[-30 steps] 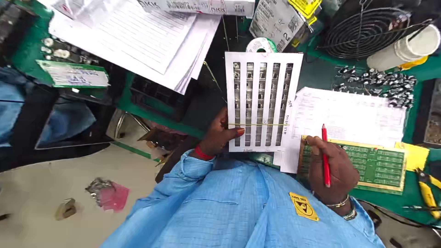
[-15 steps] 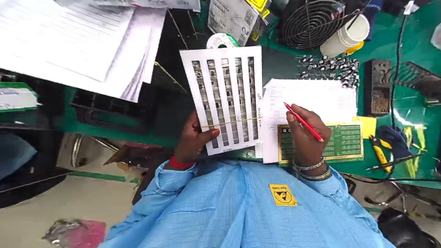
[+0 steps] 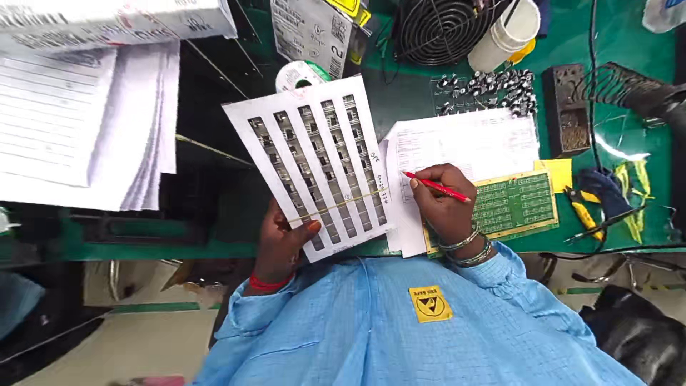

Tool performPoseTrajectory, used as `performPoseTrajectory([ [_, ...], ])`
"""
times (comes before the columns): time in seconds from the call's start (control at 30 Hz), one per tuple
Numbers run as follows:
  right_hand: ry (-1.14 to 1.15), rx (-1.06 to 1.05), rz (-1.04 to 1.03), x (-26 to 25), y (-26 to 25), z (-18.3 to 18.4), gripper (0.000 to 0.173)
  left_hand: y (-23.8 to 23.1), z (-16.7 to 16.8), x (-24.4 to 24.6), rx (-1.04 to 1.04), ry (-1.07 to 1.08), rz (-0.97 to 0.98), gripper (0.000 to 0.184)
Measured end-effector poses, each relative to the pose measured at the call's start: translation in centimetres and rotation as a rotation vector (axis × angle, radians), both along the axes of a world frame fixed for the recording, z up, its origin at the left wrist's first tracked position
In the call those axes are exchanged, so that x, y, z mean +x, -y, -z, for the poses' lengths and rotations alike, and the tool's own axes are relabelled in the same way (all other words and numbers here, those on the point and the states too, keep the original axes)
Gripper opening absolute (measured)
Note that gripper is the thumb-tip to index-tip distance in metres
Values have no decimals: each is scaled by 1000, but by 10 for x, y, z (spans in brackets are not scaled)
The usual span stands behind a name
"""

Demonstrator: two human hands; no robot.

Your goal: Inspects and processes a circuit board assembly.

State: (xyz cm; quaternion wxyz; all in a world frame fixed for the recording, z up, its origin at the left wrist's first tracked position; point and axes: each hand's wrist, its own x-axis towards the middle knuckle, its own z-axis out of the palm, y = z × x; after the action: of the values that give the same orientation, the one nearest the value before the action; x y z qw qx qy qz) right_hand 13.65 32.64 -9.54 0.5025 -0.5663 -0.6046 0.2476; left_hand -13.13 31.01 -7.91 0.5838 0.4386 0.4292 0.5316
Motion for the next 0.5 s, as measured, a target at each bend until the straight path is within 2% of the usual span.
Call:
performPoseTrajectory([
  [0.4,-25,25,-3,3,-1,-9,15,0,1,-1,2,5,1,51],
  [0.5,-24,39,-14,5,2,-11,12,0,0,-1,-10,-14,-8,52],
])
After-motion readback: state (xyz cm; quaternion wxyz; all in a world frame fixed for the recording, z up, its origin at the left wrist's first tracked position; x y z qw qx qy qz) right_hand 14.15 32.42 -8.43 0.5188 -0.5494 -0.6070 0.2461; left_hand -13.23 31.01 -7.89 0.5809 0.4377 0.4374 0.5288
